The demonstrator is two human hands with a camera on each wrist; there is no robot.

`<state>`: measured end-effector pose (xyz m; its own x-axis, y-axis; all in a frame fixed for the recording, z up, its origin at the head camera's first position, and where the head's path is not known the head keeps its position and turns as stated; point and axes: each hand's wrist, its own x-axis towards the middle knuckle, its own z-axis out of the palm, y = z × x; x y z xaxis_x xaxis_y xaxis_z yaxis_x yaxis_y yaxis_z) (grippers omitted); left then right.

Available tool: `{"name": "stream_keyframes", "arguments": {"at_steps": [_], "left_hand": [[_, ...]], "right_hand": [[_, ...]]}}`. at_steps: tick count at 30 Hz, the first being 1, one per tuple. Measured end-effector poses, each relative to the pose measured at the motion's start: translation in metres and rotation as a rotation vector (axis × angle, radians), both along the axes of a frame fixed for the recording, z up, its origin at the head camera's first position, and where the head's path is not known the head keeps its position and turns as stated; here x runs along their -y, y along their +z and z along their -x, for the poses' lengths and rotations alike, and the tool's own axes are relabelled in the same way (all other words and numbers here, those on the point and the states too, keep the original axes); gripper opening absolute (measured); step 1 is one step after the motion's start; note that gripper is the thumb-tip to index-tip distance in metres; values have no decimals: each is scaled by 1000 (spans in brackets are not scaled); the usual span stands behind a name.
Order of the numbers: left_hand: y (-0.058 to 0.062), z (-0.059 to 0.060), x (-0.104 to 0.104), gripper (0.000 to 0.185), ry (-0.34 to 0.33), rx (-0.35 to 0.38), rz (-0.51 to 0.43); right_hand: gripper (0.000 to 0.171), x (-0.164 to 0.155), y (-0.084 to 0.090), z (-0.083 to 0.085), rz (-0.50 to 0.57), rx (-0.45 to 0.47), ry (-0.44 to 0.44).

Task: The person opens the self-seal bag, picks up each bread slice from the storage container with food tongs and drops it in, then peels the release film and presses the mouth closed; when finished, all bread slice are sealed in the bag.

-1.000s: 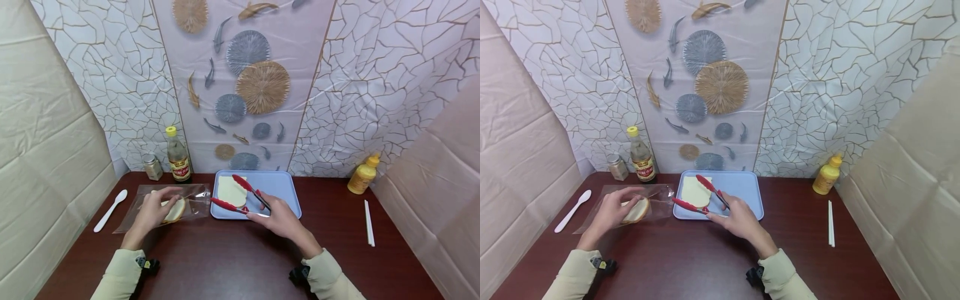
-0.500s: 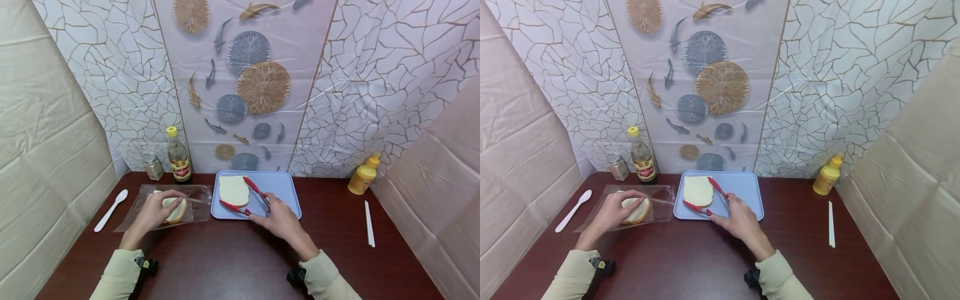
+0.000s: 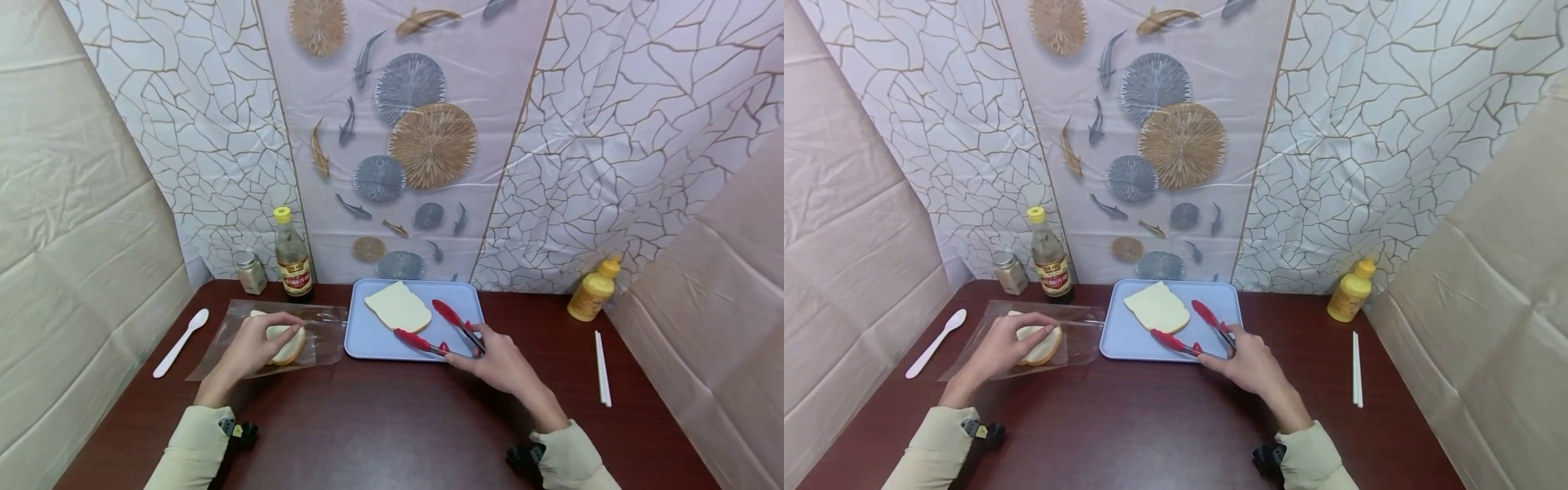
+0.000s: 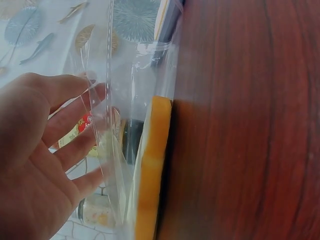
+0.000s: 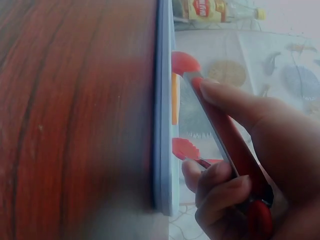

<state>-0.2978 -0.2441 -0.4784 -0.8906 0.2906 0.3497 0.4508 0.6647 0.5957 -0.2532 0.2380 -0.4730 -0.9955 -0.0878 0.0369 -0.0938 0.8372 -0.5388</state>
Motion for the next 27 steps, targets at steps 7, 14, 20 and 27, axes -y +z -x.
{"name": "stream_keyframes", "arguments": {"at_steps": [7, 14, 20, 27], "left_hand": [[-2, 0, 1, 15, 1, -7, -6], [-4, -1, 2, 14, 2, 5, -19], [-4, -1, 3, 15, 11, -62, -50], [-1, 0, 3, 17, 10, -74, -44]], "right_hand": [[99, 24, -4, 12, 23, 18, -25], [101, 42, -9, 26, 35, 4, -7], [94, 36, -13, 25, 59, 5, -9], [74, 23, -15, 25, 65, -82, 55]]}}
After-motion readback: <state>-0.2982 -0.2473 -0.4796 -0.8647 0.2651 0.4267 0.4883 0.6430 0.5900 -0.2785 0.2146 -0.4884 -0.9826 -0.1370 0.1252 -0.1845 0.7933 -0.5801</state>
